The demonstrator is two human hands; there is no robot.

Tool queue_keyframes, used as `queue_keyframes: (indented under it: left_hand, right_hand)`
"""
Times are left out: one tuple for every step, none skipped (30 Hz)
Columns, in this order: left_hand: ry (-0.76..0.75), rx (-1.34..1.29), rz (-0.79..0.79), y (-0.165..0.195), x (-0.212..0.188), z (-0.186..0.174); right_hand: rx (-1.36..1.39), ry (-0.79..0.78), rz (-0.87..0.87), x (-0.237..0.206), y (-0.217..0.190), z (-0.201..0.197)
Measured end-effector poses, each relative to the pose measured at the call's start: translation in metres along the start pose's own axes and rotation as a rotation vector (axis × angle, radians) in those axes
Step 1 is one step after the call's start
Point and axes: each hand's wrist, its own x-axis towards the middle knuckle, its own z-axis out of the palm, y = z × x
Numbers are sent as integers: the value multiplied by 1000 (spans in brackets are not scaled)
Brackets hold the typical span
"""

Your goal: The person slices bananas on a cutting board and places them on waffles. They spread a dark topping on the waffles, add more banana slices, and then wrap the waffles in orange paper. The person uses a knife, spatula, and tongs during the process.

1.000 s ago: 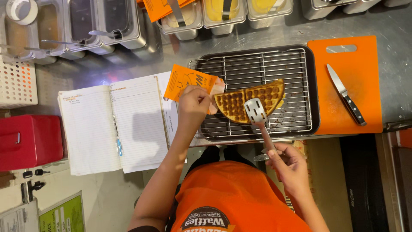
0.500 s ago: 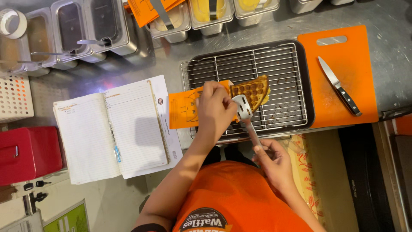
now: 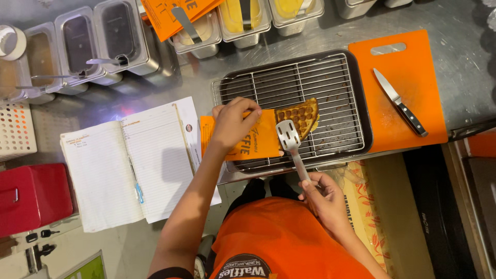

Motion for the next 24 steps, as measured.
queue_keyframes:
  left_hand:
    - [-89,-54,-47,-3,2,-1]
    - [-82,-150,-36,-2,3,-2]
    - [-76,-245,-25,-2,3,-1]
    - [-68,-340,-14,1,2,-1]
    - [-33,-347,-9,5,1,0]
    - [1,-353,-3,11,-1,1]
    - [36,-359,3,16,-2,1]
    - [-3,-339,15,21,-3,-1]
    - [-41,-321,28,25,-4,-5]
    - [-79,-304,39,29,-4,-9]
    - [-215,-275,-46,30,-3,-15]
    - [-351,-243,-132,29,1,-23]
    - [-486,-209,-220,27,3,-32]
    - [-540,-252,-166,26,4,-39]
    - [-593,-295,-109,24,6,-45]
    - [-645,-339,-53,22,6,-50]
    - [-684,-402,-19,21,7,-55]
    - [-722,-463,16,20,7,-60]
    - [-761,-526,51,19,8,-65]
    - [-804,-512,59,19,9,-68]
    - [-845,-499,67,18,9,-72]
    - [-884,-486,73,18,10,-75]
    - [-889,-492,98,17,10,-77]
    - [-893,-497,123,16,10,-78]
  right_hand:
    - [-10,1,-1,-1,2,-1]
    - [-19,2,-1,-1,3,-1]
    - [-28,2,-2,-1,4,-1]
    - [-43,-13,-17,-2,5,-1]
    - [-58,-30,-30,-2,6,-1]
    - [-73,-46,-44,-3,7,-2]
    - [-89,-54,-59,-3,7,-2]
    - [-106,-63,-72,-4,8,-2]
    - [-124,-71,-85,-5,8,-2]
    - [-130,-64,-75,-6,9,-3]
    - [-135,-57,-65,-8,9,-4]
    - [-139,-51,-55,-10,8,-5]
    - [-150,-54,-54,-12,8,-6]
    - [-159,-55,-56,-14,7,-7]
    - [-169,-54,-59,-15,4,-9]
    - [-164,-91,-44,-16,0,-12]
    - [-158,-127,-29,-17,-5,-16]
    - [-151,-164,-15,-17,-12,-20]
    - [-199,-194,-4,-14,-19,-25]
    - [-249,-225,8,-11,-28,-32]
    - [-301,-257,19,-8,-36,-37]
    - [-348,-278,29,-5,-43,-43]
    - [-395,-301,39,-4,-51,-48]
    - [-443,-325,48,-3,-57,-52]
